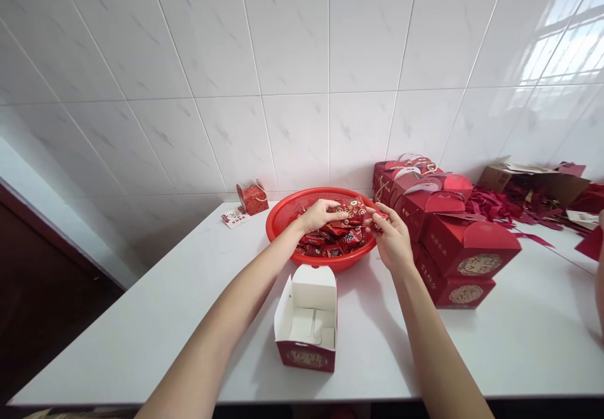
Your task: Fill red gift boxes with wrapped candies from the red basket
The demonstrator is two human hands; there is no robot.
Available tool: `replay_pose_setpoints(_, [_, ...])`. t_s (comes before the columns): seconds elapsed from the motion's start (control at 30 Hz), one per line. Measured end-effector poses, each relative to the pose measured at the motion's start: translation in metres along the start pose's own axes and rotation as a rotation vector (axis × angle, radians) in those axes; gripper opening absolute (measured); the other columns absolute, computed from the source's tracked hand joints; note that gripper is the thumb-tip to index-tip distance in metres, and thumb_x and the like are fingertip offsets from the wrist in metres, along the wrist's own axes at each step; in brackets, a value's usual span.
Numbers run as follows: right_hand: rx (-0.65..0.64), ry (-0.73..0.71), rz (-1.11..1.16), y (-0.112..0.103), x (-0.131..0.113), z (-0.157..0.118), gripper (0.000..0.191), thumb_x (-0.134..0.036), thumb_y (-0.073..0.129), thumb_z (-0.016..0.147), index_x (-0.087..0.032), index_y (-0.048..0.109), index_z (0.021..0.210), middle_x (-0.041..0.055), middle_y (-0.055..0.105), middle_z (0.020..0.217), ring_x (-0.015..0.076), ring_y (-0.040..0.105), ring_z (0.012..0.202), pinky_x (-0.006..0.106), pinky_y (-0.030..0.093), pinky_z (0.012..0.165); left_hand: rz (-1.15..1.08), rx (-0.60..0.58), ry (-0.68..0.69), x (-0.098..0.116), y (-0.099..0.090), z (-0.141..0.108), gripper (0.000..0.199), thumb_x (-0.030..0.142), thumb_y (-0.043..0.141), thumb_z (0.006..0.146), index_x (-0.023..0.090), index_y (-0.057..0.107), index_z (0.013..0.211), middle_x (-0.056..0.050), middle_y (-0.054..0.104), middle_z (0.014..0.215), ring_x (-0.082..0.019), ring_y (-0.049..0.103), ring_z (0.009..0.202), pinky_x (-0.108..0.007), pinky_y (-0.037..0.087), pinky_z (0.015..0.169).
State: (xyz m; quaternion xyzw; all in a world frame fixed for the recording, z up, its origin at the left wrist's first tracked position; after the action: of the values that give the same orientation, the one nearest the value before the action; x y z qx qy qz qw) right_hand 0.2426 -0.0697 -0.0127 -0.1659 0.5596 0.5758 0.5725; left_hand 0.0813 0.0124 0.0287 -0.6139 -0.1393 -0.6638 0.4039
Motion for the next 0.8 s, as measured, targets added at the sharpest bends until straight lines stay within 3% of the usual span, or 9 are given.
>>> replay_pose_setpoints(0.1, [-0.035,0.057,0.052,0.003,0.000,0.001,0.041,-0.037,0.080,0.068,-0.023,0.065,0.104,0.0057,0.075,0.104,0.0169,0.069,0.075,0.031,0.058,0.064,-0.024,0.025,0.039,0.003,-0.001,-0.001,0.051,0.055,0.081,0.071,0.009,0.072,0.088,-0.007,0.075,0.084,-0.019,0.066,0.076,-0.031,0.052,0.075])
replay_pose_setpoints(0.3, [-0.025,0.130,0.068,0.016,0.000,0.001,0.043,-0.033,0.085,0.059,-0.021,0.068,0.097,0.0016,0.071,0.080,0.0197,0.070,0.077,0.033,0.059,0.067,-0.037,0.051,0.080,0.010,0.000,-0.006,0.047,0.052,0.083,0.068,0.009,0.072,0.083,-0.005,0.074,0.084,-0.019,0.066,0.079,-0.031,0.051,0.077])
replay_pose_setpoints(0.6, [-0.016,0.156,0.085,0.026,-0.012,-0.008,0.041,-0.039,0.089,0.051,-0.022,0.070,0.083,0.0005,0.072,0.077,0.0164,0.063,0.066,0.029,0.051,0.058,-0.143,-0.064,-0.004,0.014,0.007,-0.006,0.042,0.034,0.092,0.058,0.012,0.076,0.091,-0.006,0.077,0.094,-0.023,0.070,0.090,-0.035,0.053,0.087])
replay_pose_setpoints(0.8, [-0.007,0.126,0.028,0.024,-0.012,-0.010,0.040,-0.042,0.087,0.053,-0.021,0.070,0.082,-0.0015,0.066,0.068,0.0137,0.054,0.058,0.028,0.045,0.054,-0.146,-0.152,-0.048,0.011,0.013,-0.010,0.035,0.023,0.089,0.056,0.012,0.077,0.086,-0.005,0.077,0.087,-0.021,0.069,0.083,-0.032,0.054,0.080])
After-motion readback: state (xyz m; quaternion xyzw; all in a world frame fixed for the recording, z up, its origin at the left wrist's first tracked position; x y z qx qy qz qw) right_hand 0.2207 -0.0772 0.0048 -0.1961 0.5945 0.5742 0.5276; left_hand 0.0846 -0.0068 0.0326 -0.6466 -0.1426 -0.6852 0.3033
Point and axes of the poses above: each hand's wrist, its own z-axis towards the middle knuckle, its own y-axis out of the palm, x = y × z, the point moved 5 cm from there along z, towards the middle knuckle
